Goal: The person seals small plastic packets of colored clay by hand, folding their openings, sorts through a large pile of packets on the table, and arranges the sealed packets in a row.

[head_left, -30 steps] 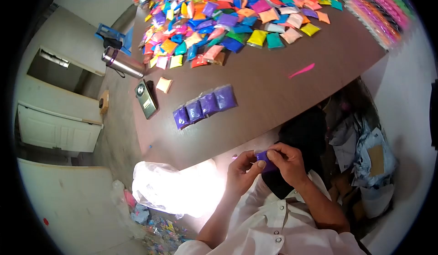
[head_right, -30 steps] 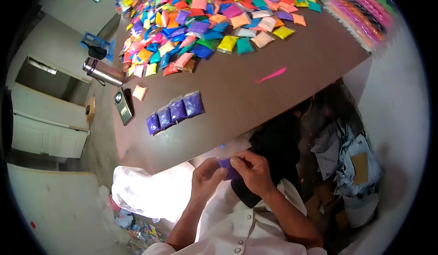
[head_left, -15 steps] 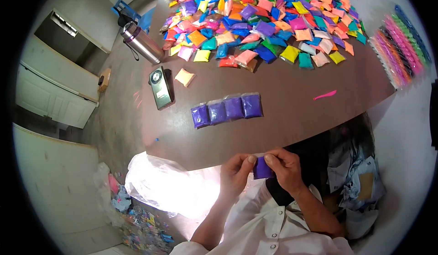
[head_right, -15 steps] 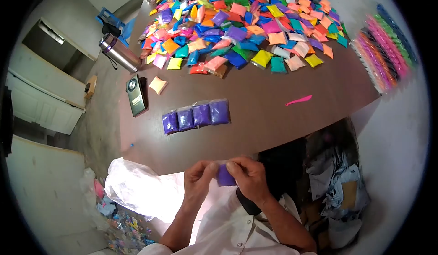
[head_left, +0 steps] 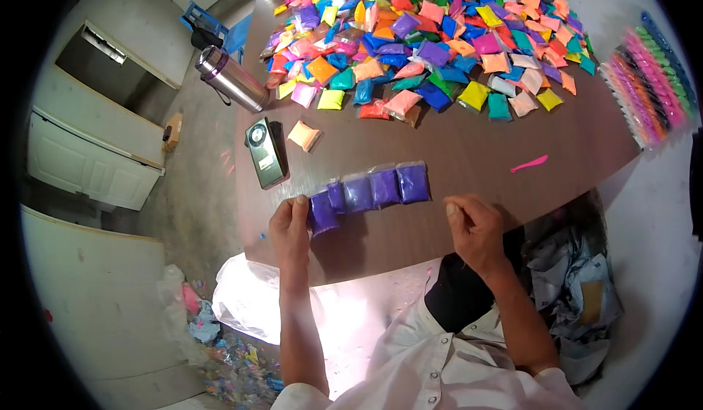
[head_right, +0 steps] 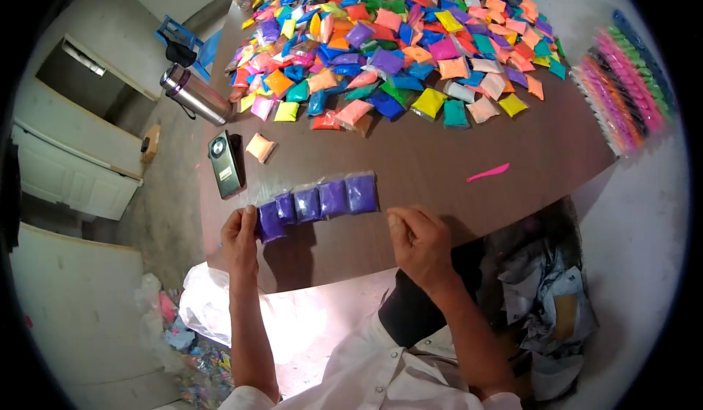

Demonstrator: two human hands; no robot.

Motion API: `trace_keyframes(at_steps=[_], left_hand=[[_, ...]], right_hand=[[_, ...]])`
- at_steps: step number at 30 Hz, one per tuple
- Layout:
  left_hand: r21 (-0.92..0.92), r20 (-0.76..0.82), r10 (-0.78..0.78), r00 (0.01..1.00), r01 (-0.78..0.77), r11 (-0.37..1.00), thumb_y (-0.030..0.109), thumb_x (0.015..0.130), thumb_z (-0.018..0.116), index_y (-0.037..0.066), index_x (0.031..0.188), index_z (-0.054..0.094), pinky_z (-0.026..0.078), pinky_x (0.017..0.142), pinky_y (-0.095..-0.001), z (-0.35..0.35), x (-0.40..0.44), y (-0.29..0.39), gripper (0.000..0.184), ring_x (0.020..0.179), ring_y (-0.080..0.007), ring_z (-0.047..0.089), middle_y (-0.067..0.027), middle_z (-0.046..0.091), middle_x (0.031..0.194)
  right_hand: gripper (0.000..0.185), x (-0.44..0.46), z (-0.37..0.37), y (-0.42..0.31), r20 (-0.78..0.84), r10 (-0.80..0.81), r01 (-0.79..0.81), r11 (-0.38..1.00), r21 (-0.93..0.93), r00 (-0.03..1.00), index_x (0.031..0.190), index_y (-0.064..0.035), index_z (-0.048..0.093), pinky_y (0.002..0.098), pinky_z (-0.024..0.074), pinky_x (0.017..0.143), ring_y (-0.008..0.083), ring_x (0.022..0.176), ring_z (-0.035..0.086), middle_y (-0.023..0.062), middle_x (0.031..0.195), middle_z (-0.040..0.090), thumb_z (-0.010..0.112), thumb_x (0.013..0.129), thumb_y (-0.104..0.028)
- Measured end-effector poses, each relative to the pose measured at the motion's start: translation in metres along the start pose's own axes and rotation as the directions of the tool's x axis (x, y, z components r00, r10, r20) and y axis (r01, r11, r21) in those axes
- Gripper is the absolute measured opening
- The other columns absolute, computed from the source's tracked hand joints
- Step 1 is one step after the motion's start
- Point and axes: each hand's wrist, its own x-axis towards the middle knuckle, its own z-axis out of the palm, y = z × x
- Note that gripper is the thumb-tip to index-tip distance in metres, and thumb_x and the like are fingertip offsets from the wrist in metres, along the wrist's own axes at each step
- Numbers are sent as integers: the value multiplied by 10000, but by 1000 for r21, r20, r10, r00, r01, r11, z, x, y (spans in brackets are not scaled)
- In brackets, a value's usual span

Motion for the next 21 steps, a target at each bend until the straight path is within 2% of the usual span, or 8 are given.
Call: trace_keyframes(at_steps=[3, 7, 10, 12, 16, 21], left_hand=[[-27, 37, -83, 996, 84, 996, 275, 1055, 621, 83, 782, 631, 294, 584, -241, 3, 15, 1, 335, 650, -29, 376, 87, 466, 699], [-19, 70, -108, 992, 110, 994, 280, 1047, 633, 77, 772, 625, 274, 571, -238, 13, 24, -7, 342, 642, -23, 356, 87, 457, 695], [74, 47, -104, 993, 101, 992, 276, 1044, 635, 64, 774, 629, 262, 555, -235, 19, 29, -11, 343, 628, -19, 344, 86, 447, 686], [161, 37, -60, 998, 53, 986, 265, 1044, 629, 56, 771, 630, 258, 542, -242, 17, 31, -15, 344, 616, -20, 338, 90, 440, 680], [214, 56, -29, 998, 16, 977, 261, 1045, 627, 38, 792, 648, 278, 545, -242, 14, 32, -20, 338, 623, -23, 361, 79, 466, 686], [280, 14, 50, 999, -52, 959, 257, 1037, 638, -16, 891, 697, 351, 590, -235, 19, 30, -21, 315, 672, -39, 443, 52, 541, 716]], right_hand=[[72, 9, 0, 15, -22, -31, 30, 999, -42, 999, 976, -10, 716, 332, 534, 623, 271, 722, 684, 131, 844, 688, 659, 939, -35], [66, 6, 7, 34, -55, -96, 90, 990, -110, 994, 960, -9, 711, 343, 540, 633, 283, 733, 689, 131, 850, 689, 656, 932, -30], [57, 8, 7, 34, -69, -81, 73, 992, -102, 994, 948, -7, 710, 352, 545, 640, 286, 740, 695, 130, 859, 692, 664, 923, -31], [54, 7, 6, 34, -55, -42, 38, 997, -74, 998, 949, -8, 709, 359, 546, 643, 292, 739, 695, 132, 862, 691, 673, 916, -31], [54, 7, 4, 33, -40, -27, 25, 997, -67, 999, 951, -8, 710, 358, 547, 643, 292, 736, 694, 129, 862, 690, 679, 910, -27], [59, 9, 4, 29, -53, -16, 13, 998, -60, 998, 954, -11, 712, 354, 547, 636, 289, 733, 693, 127, 852, 685, 683, 903, -19]])
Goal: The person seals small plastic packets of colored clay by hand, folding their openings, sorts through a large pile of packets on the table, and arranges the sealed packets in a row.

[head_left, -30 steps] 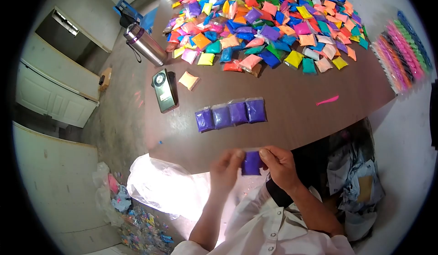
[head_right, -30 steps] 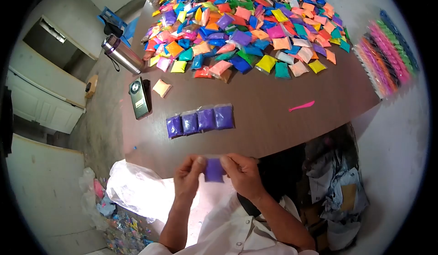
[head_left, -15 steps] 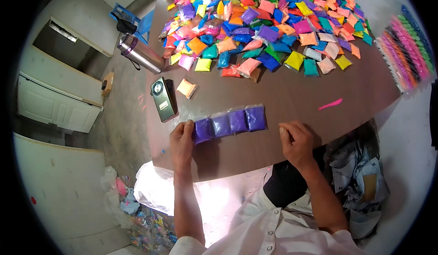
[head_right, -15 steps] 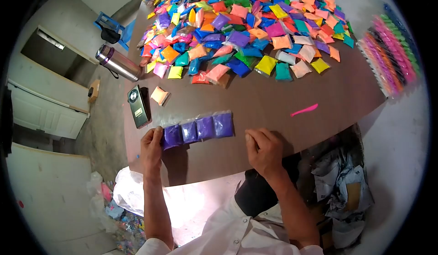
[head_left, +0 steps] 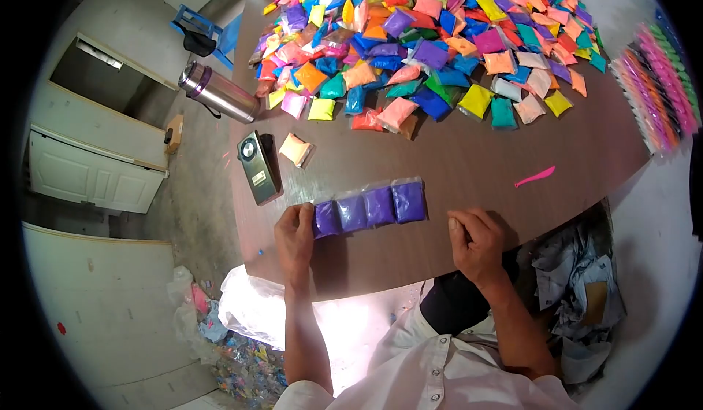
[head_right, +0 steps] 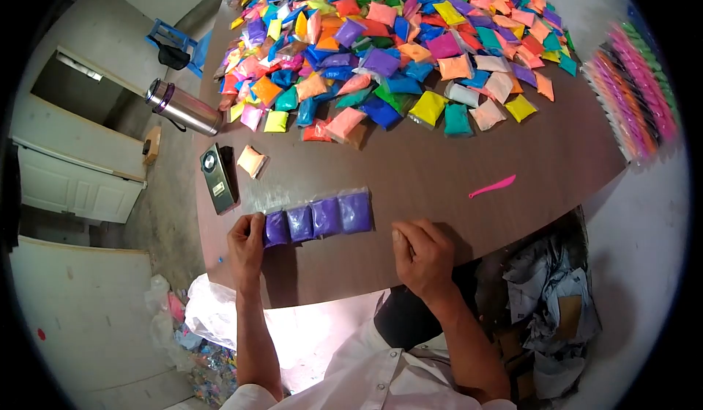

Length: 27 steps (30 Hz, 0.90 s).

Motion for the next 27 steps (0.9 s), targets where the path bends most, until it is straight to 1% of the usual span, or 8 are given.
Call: trace_keyframes(at_steps=[1, 3, 10, 13, 15, 19, 21, 27], left_hand=[[0, 0, 1, 1000, -1, 1000, 257, 1037, 638, -16, 891, 697, 351, 590, -235, 1, -1, 2, 315, 672, -39, 443, 52, 541, 716], [121, -9, -45, 999, 45, 992, 248, 1020, 636, -70, 986, 714, 465, 658, -303, 0, -3, 8, 330, 710, -122, 557, -72, 662, 756], [132, 1, -48, 999, 48, 990, 250, 1010, 650, -68, 1009, 715, 479, 664, -313, -1, 4, -3, 325, 719, -136, 580, -86, 681, 766], [28, -6, 2, 1000, -2, 1000, 259, 1013, 648, -78, 1016, 706, 484, 674, -303, 1, 5, -7, 341, 725, -139, 587, -70, 678, 777], [-86, -2, -64, 998, 64, 994, 288, 1020, 656, -1, 916, 708, 371, 523, -228, 1, 2, -2, 312, 633, -39, 479, 38, 571, 712], [-63, 4, -151, 988, 151, 986, 324, 1033, 641, 27, 909, 695, 360, 472, -220, -5, -1, 8, 326, 591, -33, 470, 35, 557, 704], [-290, 2, -192, 981, 184, 939, 331, 1052, 603, 17, 885, 667, 347, 469, -211, -5, -1, 2, 361, 574, -41, 469, 14, 561, 706], [-450, -30, -206, 978, 170, 877, 357, 1063, 584, 40, 876, 647, 339, 475, -195, -5, -6, 9, 374, 567, -35, 457, 29, 534, 686]], right_hand=[[59, 0, 0, 0, -1, 0, 0, 1000, 0, 1000, 954, -11, 712, 354, 547, 636, 289, 733, 693, 127, 852, 685, 683, 903, -19], [61, 0, 1, 1, -3, 2, -2, 1000, -3, 1000, 955, -14, 713, 355, 546, 634, 289, 726, 690, 123, 850, 685, 685, 901, -22], [58, -2, 1, 2, -17, -7, 7, 1000, -11, 1000, 949, -25, 716, 351, 545, 625, 284, 713, 688, 117, 847, 685, 687, 899, -26], [59, -2, 1, 2, -30, -16, 15, 1000, -9, 999, 950, -26, 716, 349, 545, 624, 285, 717, 689, 115, 850, 687, 688, 898, -28], [62, -1, 1, 1, -31, -26, 26, 1000, 2, 999, 953, -23, 718, 348, 549, 629, 285, 723, 692, 115, 853, 690, 688, 899, -30], [65, -2, 0, 1, -23, -22, 22, 1000, 6, 1000, 955, -19, 720, 345, 555, 638, 283, 733, 698, 115, 861, 696, 689, 899, -31], [66, -2, 0, 1, -33, -45, 45, 999, -10, 998, 956, -15, 721, 345, 561, 646, 281, 742, 703, 116, 868, 701, 685, 903, -35], [65, -4, 0, 2, -18, -28, 28, 1000, -7, 999, 950, -17, 719, 351, 562, 649, 283, 748, 704, 114, 867, 701, 680, 903, -39]])
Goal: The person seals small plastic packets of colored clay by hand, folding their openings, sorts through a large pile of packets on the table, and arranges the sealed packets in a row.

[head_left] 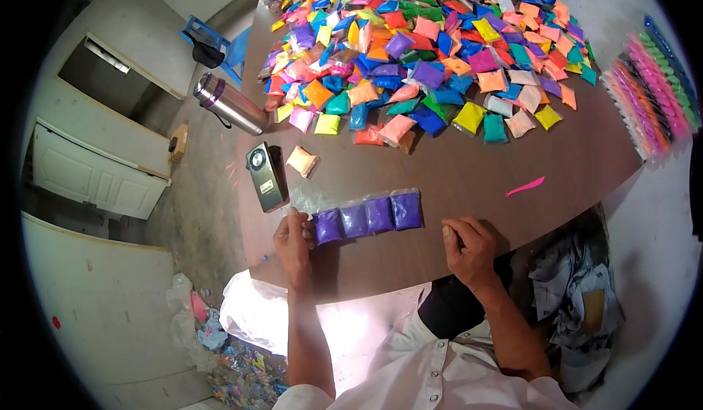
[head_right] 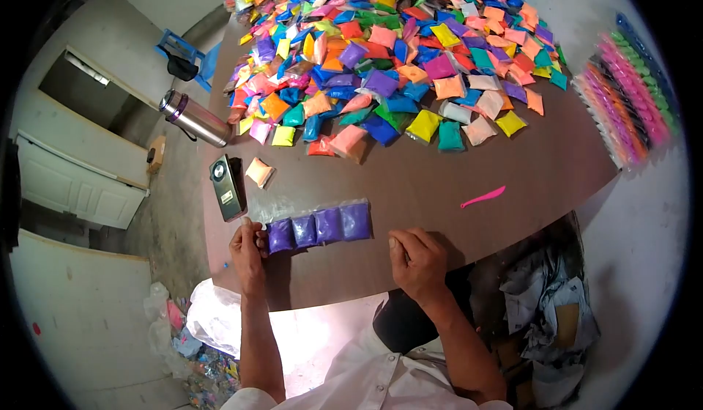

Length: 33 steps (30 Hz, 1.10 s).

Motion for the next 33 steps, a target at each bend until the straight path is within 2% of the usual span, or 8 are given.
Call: trace_keyframes(at_steps=[10, 12, 22, 25, 27, 28, 30, 33], left_hand=[[-31, -2, 82, 997, -83, 996, 343, 1072, 572, 61, 834, 621, 336, 494, -220, -1, 1, -6, 373, 545, -51, 437, 19, 516, 655], [-91, -11, 77, 997, -78, 993, 331, 1066, 589, 65, 825, 620, 333, 487, -215, 1, 0, -6, 360, 536, -49, 433, 21, 509, 641], [-89, -39, 57, 998, -60, 994, 289, 1047, 634, 70, 807, 619, 335, 465, -213, -1, 2, -10, 325, 527, -42, 437, 22, 525, 654], [-29, 14, 29, 999, -29, 999, 250, 1023, 672, 40, 854, 651, 380, 513, -205, -3, 0, -9, 271, 582, -51, 501, 1, 587, 709], [237, 23, 99, 995, -101, 966, 219, 994, 707, -2, 962, 674, 428, 592, -203, 3, -4, -5, 226, 678, -65, 571, -26, 660, 803], [241, 26, 100, 995, -103, 965, 219, 994, 707, -2, 962, 674, 428, 592, -203, 6, -5, -4, 226, 678, -65, 571, -26, 660, 803], [229, 14, 123, 992, -122, 966, 234, 962, 753, 25, 996, 683, 367, 510, -179, 12, -5, -4, 222, 636, -24, 520, 33, 634, 807], [120, 88, 91, 992, -101, 988, 177, 940, 772, 24, 1045, 691, 393, 530, -183, 7, -5, -2, 202, 675, -28, 550, 20, 662, 861]], right_hand=[[65, 0, -3, -2, -8, -6, 6, 1000, -25, 1000, 948, -30, 723, 353, 559, 651, 285, 747, 700, 112, 864, 696, 691, 894, -45], [70, -2, -1, 1, -37, -26, 26, 1000, -11, 999, 953, -36, 728, 351, 560, 656, 283, 744, 697, 107, 865, 698, 694, 891, -43], [67, -3, -1, 3, -12, -22, 23, 1000, 13, 1000, 951, -20, 727, 349, 566, 650, 293, 747, 702, 124, 863, 702, 687, 903, -45], [64, -3, -1, 4, -23, -52, 52, 999, -1, 998, 948, -18, 725, 348, 567, 647, 294, 749, 704, 123, 859, 701, 684, 907, -43], [63, -2, -2, 5, -25, -74, 74, 997, -16, 997, 951, -21, 725, 346, 568, 649, 292, 751, 705, 119, 861, 702, 686, 908, -45], [63, -3, -2, 5, -29, -71, 70, 997, -15, 997, 951, -21, 725, 346, 568, 649, 292, 751, 705, 119, 861, 702, 686, 908, -45], [64, -3, -3, 6, -34, -65, 65, 998, -4, 997, 955, -22, 722, 348, 570, 651, 292, 751, 705, 118, 863, 704, 688, 906, -45], [67, -3, -4, 5, -33, -53, 54, 999, 10, 998, 959, -21, 721, 350, 570, 653, 294, 756, 706, 117, 866, 705, 692, 904, -46]])
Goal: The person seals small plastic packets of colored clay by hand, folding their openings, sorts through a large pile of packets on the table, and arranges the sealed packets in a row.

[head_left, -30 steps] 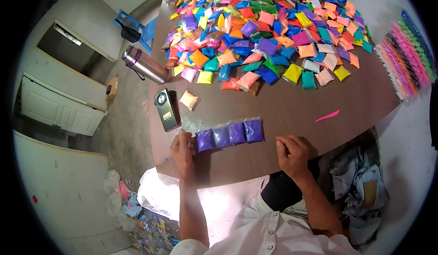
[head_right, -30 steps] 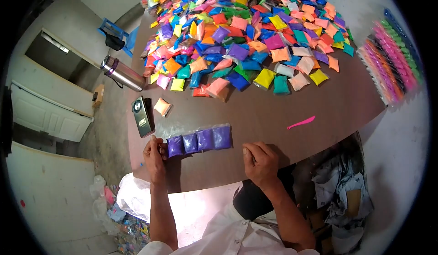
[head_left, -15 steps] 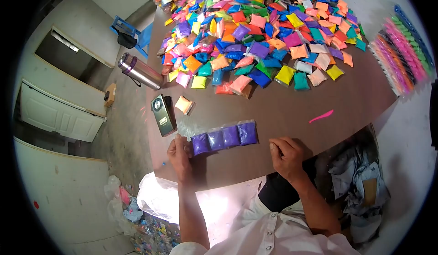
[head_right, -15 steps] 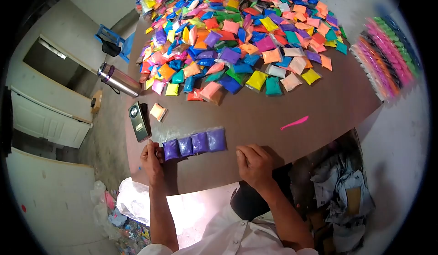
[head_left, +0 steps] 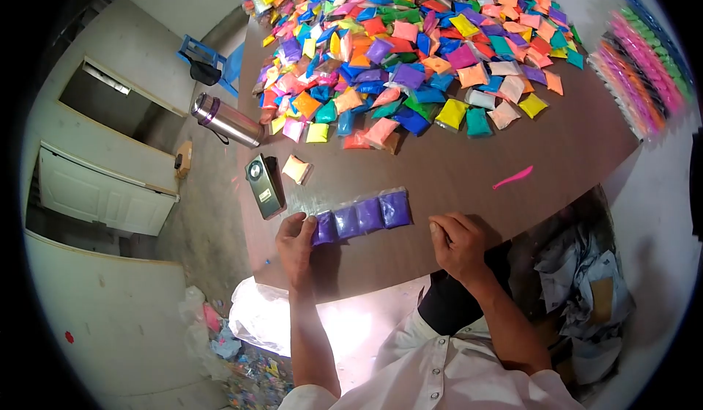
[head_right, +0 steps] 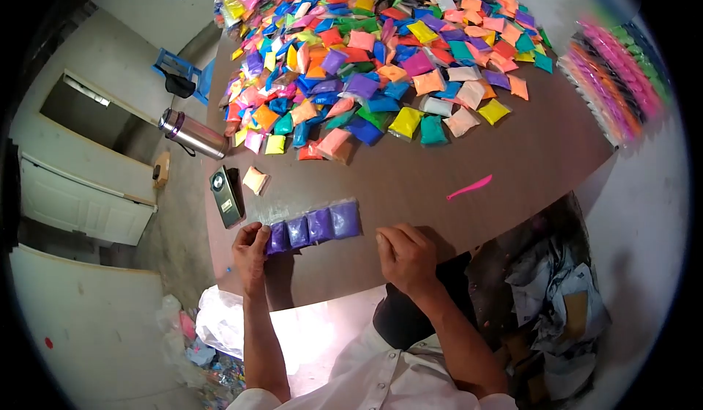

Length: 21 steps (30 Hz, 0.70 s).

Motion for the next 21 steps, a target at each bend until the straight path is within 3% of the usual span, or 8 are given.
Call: trace_keyframes(at_steps=[1, 3, 7, 12, 14, 21], left_hand=[[3, 2, 3, 1000, -3, 1000, 177, 940, 772, 24, 1045, 691, 393, 530, -183, -3, 1, -2, 202, 675, -28, 550, 20, 662, 861], [-113, 6, -6, 1000, 7, 994, 47, 907, 771, -13, 1108, 657, 474, 680, -211, -11, 5, -10, 239, 778, -82, 621, -42, 696, 917], [-267, -100, 71, 992, -96, 959, 41, 903, 769, 17, 1091, 675, 467, 633, -219, -30, 13, -15, 212, 726, -73, 610, -3, 692, 886], [-177, -166, 16, 986, -46, 983, 49, 894, 784, 27, 1065, 691, 439, 586, -190, -58, 18, -16, 196, 673, -53, 592, 1, 696, 855], [-91, -208, 46, 977, -66, 994, 150, 919, 790, 57, 1060, 707, 384, 531, -188, -66, 23, -27, 189, 626, -32, 535, 29, 673, 820], [30, -120, 34, 992, -30, 999, 157, 917, 786, 0, 1095, 703, 416, 551, -204, -58, 20, -28, 252, 646, -55, 557, -14, 685, 832]], right_hand=[[67, 0, 0, 0, -4, 1, -1, 1000, 2, 1000, 959, -21, 721, 350, 570, 653, 294, 756, 706, 117, 866, 705, 692, 904, -46], [69, -1, -1, 0, 0, 10, -10, 1000, 16, 1000, 959, -18, 720, 353, 574, 659, 298, 763, 707, 121, 871, 706, 693, 902, -45], [69, -2, 0, 3, -2, 8, -8, 1000, 27, 1000, 959, -15, 720, 358, 578, 667, 303, 771, 709, 127, 874, 706, 693, 904, -47], [71, -1, -2, 2, 11, 31, -32, 998, 55, 999, 962, -12, 721, 364, 583, 675, 307, 777, 712, 135, 879, 707, 689, 913, -52], [71, -1, -2, 2, 7, 29, -29, 998, 59, 1000, 963, -13, 722, 363, 584, 675, 305, 776, 712, 134, 879, 707, 691, 912, -52], [72, -2, -1, 4, 0, 20, -20, 998, 63, 1000, 969, -19, 718, 360, 584, 673, 301, 766, 712, 126, 877, 706, 693, 909, -50]])
